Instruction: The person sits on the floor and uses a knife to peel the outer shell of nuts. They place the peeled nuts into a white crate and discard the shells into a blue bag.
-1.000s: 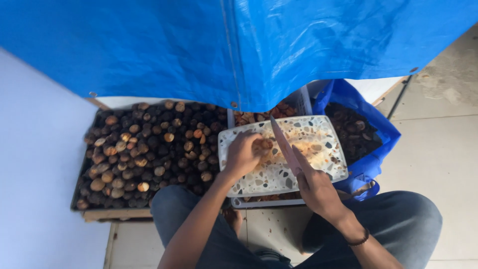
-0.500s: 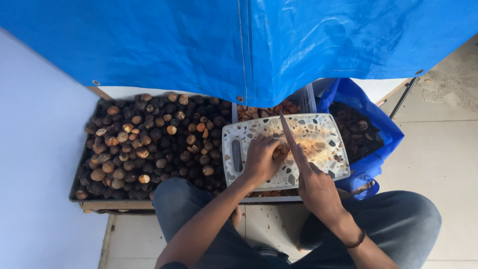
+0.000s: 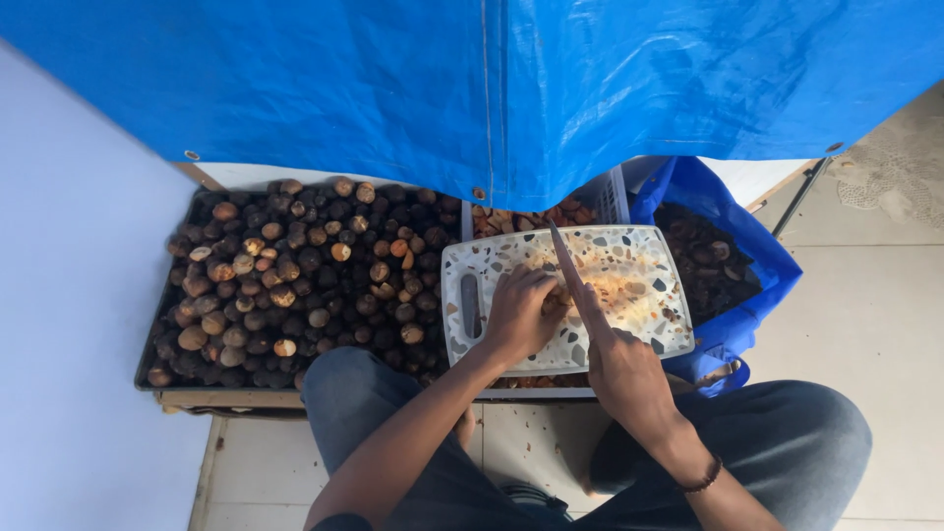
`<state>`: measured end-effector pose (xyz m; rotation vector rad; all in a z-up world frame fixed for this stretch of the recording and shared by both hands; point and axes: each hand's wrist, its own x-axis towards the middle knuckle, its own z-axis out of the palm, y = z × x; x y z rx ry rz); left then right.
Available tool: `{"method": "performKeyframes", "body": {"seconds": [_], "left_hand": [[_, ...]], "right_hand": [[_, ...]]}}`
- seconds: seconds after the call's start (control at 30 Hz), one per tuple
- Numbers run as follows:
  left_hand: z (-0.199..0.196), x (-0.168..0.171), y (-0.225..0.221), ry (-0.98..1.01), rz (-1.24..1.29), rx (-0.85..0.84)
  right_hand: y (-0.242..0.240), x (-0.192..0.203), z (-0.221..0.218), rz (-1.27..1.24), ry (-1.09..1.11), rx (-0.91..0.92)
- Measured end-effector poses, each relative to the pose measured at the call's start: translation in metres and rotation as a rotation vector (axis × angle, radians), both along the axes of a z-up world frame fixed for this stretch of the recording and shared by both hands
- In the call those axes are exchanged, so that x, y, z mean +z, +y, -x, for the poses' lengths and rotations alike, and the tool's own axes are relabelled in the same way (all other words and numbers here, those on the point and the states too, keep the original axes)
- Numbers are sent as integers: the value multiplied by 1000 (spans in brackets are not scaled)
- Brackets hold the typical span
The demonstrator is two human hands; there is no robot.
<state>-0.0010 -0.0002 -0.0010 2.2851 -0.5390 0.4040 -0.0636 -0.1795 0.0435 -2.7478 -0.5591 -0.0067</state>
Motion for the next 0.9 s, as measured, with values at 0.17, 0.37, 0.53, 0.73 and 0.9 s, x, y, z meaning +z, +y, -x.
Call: {"method": "performKeyframes", "body": {"seconds": [0.17,0.37,0.53,0.73,0.9], "left_hand": [[-1,6,1,198,-58,4],[0,13,2,181,-48,-18],[-6,8,2,182,-9,-10],[-11,3,0,202,7,-54],[-10,9,4,222,56,-88]], "right_hand": [[18,33,7,130,109,-125],[15,12,7,220,-35,-104],[21,7,5,305,-129,-94],[20,-4,-1,347,-164,-73],[19,-9,-8,326,-90,-47]]}}
